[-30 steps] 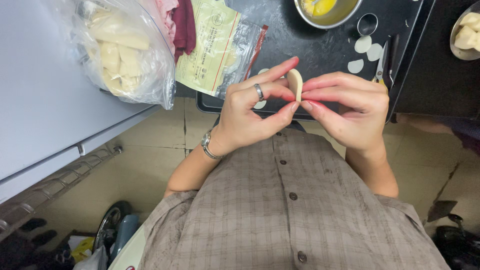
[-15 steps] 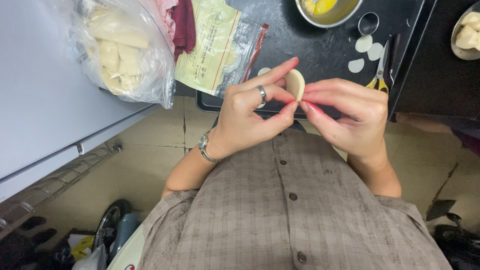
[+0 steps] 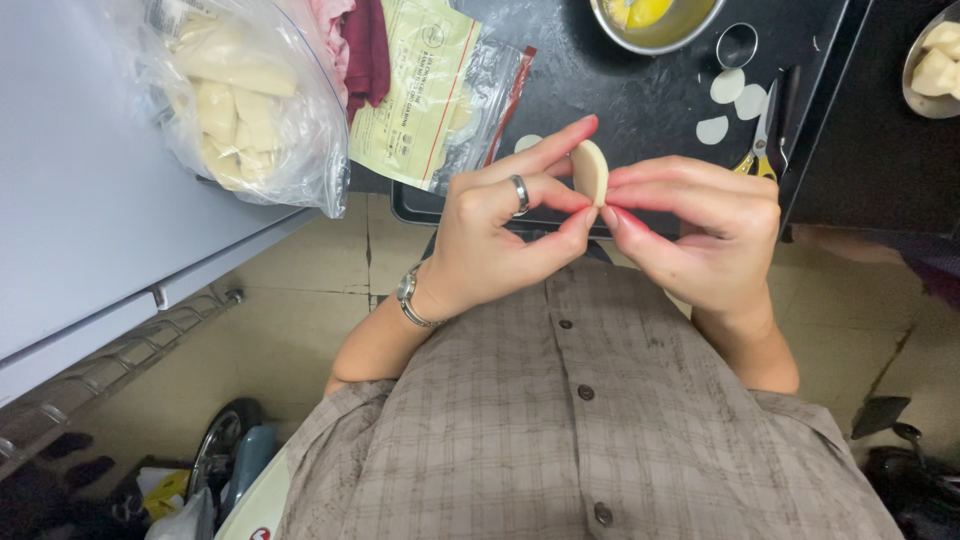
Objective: The person takes round dumpling wrappers from a plastic bag and pinches the edges of each wrapper together to fold it into a closed half-moon shape, placing the folded dumplings on the tray beside them. They repeat this folding cycle with one wrapper at a time throughout the clip.
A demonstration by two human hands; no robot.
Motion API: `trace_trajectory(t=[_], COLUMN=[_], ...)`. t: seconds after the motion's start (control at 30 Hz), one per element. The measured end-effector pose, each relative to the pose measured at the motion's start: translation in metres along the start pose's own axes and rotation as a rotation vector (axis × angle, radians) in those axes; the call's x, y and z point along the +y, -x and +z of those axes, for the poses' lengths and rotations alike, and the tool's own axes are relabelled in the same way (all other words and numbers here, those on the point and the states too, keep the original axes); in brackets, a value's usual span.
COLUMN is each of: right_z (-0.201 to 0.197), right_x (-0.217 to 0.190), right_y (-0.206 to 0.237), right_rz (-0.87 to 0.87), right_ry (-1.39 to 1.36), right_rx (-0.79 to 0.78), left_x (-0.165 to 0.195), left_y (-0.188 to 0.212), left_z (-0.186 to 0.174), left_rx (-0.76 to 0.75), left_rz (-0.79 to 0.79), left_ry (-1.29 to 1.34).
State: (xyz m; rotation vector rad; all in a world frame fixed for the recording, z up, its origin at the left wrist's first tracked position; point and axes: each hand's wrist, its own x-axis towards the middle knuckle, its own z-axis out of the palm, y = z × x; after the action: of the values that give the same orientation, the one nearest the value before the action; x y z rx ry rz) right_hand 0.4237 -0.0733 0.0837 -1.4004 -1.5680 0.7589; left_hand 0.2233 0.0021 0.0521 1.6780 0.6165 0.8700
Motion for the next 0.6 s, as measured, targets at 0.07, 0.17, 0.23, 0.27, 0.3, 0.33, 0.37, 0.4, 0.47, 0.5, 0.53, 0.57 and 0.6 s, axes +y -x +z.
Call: trace_trajectory(t=[0.07,0.17,0.23,0.27,0.3,0.33,0.37,0.4,0.47,0.5,0.53,0.57,0.6], right_z=[0.0011,0.0019,0.0025,0.0027,0.0027,0.0029,0.0035,0.0039,0.0043,0.0045,0.0047,0.0046,0.0046], right_x=[0.0005,0.0008,0.0006,0.0005,0.0003,0.0004,0.0005,0.0007,0.0015,0.0018,0.0020,0.0018,0.0017], right_y=[0.0001,0.0003,0.0007,0.0010,0.0013,0.0015,0.0018,0.0018,0.0013,0.0008,0.0004,0.0000,-0.0004], right_rz=[-0.028,-0.017,-0.009,-0.015,-0.020,-0.032,-0.043,-0.055,-0.041,-0.033,-0.016,0.001,0.019], right_ry=[0.014,0.023,0.022,0.022,0.022,0.043,0.064,0.086,0.057,0.042,0.026,0.011,-0.006], right_rx=[0.009,0.020,0.024,0.025,0.026,0.030,0.034,0.038,0.034,0.032,0.029,0.026,0.023], left_x=[0.0005,0.0007,0.0012,0.0012,0.0014,0.0017,0.0017,0.0016,0.0007,0.0005,0.0001,-0.0002,-0.0009], left_y=[-0.0001,0.0001,0.0007,0.0010,0.0011,0.0014,0.0014,0.0011,-0.0003,-0.0008,-0.0012,-0.0020,-0.0027], left_z=[0.0016,0.0010,0.0008,0.0009,0.0019,0.0029,0.0034,0.0035,0.0031,0.0022,0.0009,0.0001,0.0004], left_rx=[0.010,0.017,0.024,0.027,0.038,0.049,0.060,0.056,0.048,0.034,0.021,0.006,0.007], left_rz=[0.008,-0.002,0.011,0.019,0.032,0.044,0.056,0.044,0.018,-0.010,-0.039,-0.067,-0.063], left_ry=[-0.021,-0.023,-0.040,-0.049,-0.060,-0.071,-0.083,-0.053,0.006,0.034,0.064,0.094,0.123])
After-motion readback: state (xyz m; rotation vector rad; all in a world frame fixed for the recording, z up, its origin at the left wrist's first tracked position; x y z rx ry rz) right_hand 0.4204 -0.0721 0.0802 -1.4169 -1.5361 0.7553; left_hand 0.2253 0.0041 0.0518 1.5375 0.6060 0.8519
